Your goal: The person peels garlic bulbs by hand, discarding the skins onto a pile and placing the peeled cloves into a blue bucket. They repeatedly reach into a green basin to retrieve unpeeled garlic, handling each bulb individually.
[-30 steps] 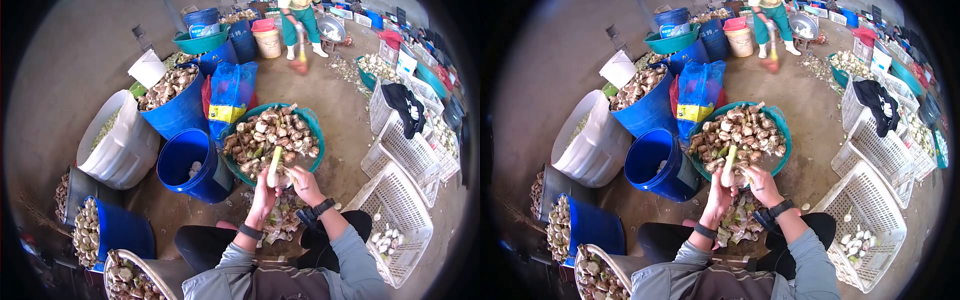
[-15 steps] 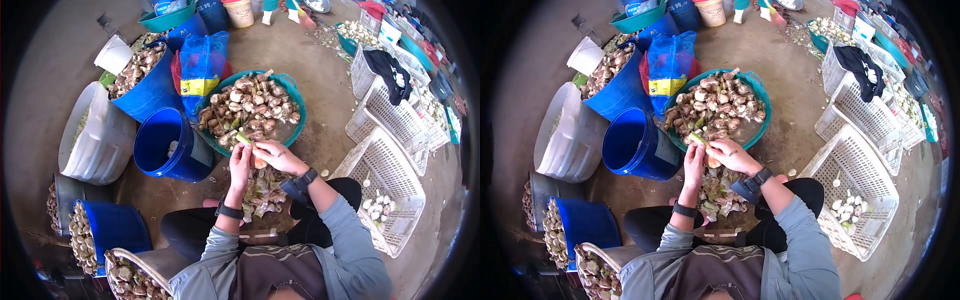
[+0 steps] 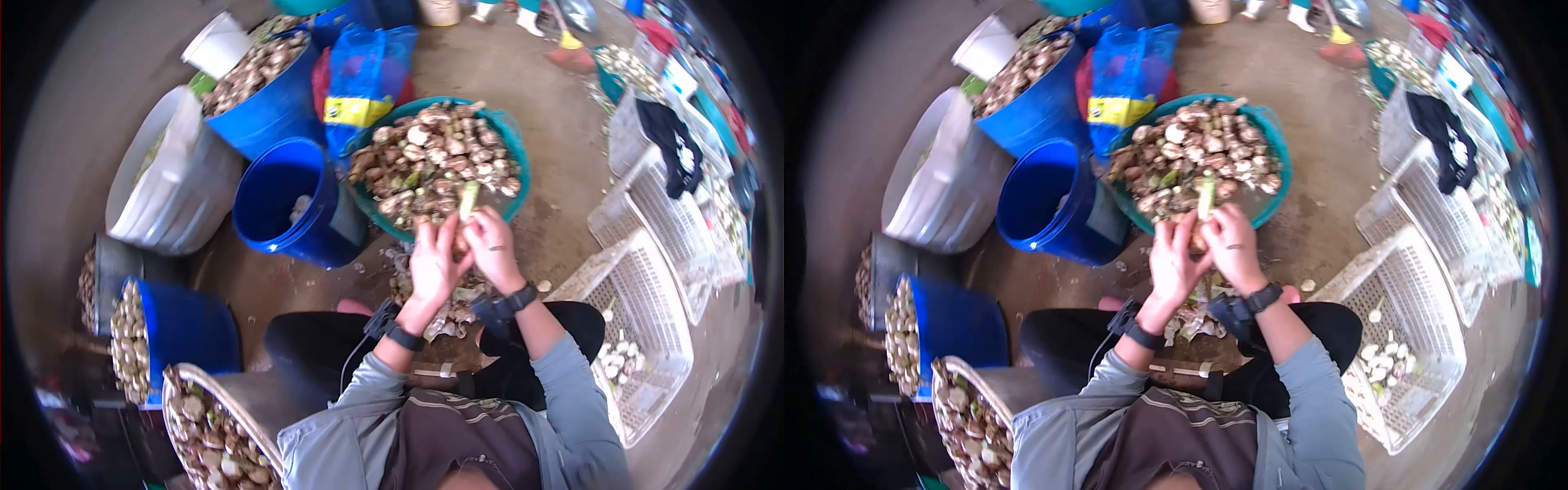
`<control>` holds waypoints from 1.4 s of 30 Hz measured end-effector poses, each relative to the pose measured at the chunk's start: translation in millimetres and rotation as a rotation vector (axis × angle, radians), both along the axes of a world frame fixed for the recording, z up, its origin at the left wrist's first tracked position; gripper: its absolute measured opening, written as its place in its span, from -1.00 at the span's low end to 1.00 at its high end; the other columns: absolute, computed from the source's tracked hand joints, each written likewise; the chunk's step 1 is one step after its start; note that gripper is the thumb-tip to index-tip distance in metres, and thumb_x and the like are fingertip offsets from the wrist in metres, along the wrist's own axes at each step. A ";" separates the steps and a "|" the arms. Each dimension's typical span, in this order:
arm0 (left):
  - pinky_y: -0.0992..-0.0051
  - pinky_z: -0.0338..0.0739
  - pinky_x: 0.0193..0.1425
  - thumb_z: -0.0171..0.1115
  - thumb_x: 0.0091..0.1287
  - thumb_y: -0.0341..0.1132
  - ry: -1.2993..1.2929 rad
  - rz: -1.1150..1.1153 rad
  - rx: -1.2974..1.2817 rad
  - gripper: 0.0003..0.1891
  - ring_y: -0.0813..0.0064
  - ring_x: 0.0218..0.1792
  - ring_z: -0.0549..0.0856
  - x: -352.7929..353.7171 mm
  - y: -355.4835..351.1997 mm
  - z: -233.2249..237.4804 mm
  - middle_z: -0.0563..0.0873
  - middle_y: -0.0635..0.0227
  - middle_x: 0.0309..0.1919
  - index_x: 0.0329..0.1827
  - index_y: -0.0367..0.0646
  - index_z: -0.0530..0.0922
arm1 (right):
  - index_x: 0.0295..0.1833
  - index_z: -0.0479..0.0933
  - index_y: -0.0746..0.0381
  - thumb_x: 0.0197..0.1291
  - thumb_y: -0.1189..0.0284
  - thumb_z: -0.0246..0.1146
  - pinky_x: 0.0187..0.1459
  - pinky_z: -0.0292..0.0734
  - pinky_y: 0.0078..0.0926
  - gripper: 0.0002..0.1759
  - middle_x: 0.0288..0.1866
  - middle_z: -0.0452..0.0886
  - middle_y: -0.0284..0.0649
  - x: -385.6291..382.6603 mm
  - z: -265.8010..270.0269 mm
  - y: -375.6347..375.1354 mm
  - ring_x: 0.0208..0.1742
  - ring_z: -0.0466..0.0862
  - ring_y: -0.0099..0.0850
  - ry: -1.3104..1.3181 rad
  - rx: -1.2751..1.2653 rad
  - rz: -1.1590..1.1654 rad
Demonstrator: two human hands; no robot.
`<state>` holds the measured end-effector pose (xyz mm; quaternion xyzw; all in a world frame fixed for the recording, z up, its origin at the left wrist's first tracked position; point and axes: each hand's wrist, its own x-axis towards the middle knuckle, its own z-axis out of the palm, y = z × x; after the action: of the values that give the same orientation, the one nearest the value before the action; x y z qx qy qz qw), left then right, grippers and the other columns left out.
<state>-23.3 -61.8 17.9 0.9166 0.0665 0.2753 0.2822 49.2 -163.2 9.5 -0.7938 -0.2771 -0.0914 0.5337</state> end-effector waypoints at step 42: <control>0.36 0.52 -0.01 0.28 0.22 -0.19 -0.032 -0.159 -0.561 -0.33 0.33 -0.11 0.61 0.1 17.2 -13.1 0.56 0.12 -0.10 0.26 -0.22 0.12 | -0.12 0.48 0.27 0.33 0.33 0.11 -0.53 0.43 -0.69 -0.79 -0.43 0.53 -0.40 -3.8 -5.1 0.8 -0.50 0.49 -0.68 1.037 0.733 0.362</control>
<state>-23.2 -44.6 4.8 0.8006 0.0635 0.2378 0.5464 45.4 -162.4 4.4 -0.4426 -0.0640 0.3056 0.8406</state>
